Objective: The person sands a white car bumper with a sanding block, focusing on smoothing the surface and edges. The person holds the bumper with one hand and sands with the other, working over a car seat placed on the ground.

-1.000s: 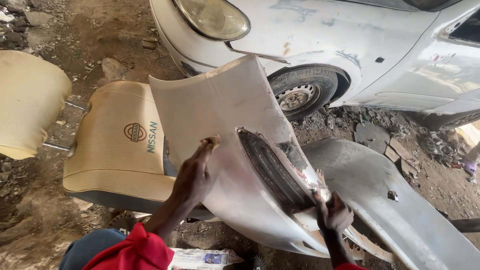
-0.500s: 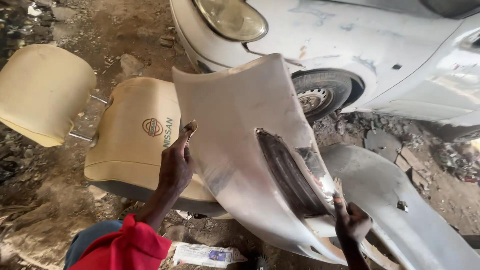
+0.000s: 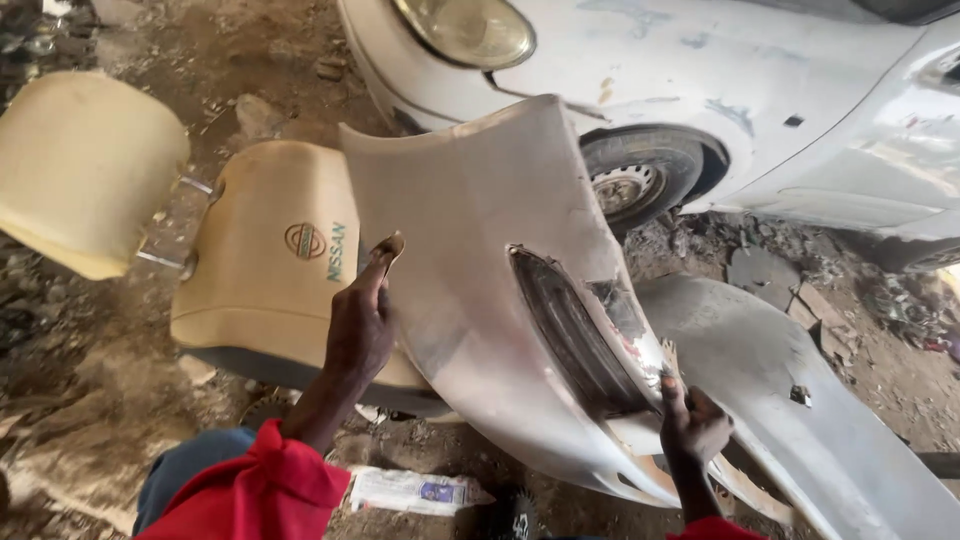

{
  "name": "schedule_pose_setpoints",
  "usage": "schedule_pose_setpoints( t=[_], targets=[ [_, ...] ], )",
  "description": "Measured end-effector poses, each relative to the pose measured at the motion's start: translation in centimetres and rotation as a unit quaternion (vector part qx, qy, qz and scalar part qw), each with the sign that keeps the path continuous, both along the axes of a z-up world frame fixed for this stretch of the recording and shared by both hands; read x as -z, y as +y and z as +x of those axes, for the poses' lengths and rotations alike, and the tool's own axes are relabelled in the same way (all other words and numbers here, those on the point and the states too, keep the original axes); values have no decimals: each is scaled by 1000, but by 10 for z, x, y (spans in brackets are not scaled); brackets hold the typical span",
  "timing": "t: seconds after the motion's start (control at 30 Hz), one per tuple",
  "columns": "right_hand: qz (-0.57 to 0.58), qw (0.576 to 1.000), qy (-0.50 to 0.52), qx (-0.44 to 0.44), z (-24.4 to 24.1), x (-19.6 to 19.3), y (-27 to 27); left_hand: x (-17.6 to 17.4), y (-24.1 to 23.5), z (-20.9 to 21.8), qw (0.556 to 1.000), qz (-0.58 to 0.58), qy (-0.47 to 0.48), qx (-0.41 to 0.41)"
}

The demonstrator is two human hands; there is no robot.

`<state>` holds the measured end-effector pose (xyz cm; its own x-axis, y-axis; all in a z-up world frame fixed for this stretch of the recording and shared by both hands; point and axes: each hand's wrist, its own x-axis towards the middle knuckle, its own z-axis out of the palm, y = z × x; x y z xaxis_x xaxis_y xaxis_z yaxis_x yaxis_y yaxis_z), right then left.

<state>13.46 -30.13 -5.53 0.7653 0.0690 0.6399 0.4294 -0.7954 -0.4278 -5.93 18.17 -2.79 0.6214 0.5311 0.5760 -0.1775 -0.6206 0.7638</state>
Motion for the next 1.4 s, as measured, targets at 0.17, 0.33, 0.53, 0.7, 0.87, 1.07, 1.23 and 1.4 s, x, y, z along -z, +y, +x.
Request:
schedule_pose_setpoints(
  t=[0.17, 0.33, 0.53, 0.7, 0.87, 1.07, 1.23, 1.4],
  targets=[
    [21, 1000, -6, -13, -1, -21, 1, 6, 0, 5, 999, -19, 39, -5],
    [3, 994, 86, 66, 3, 4, -6, -22, -18, -4, 997, -45, 58, 9],
    [40, 995, 89, 37, 8, 11, -10, -25, -42, 4, 995, -33, 83, 34],
    [46, 993, 99, 43, -1, -1, 3, -31, -83, -6, 995, 7, 80, 64],
    [39, 991, 101, 81, -10, -14, 20, 83, -152, 36, 960, 247, 119, 54],
    [17, 993, 89, 80, -4, -9, 16, 69, -122, 81, 972, 212, 83, 67],
    [15, 993, 90, 73, -7, -14, 21, 77, -151, 67, 971, 226, 69, 29],
    [19, 995, 73, 58, 0, -10, 20, 75, -132, 87, 964, 246, 78, 57]
  ],
)
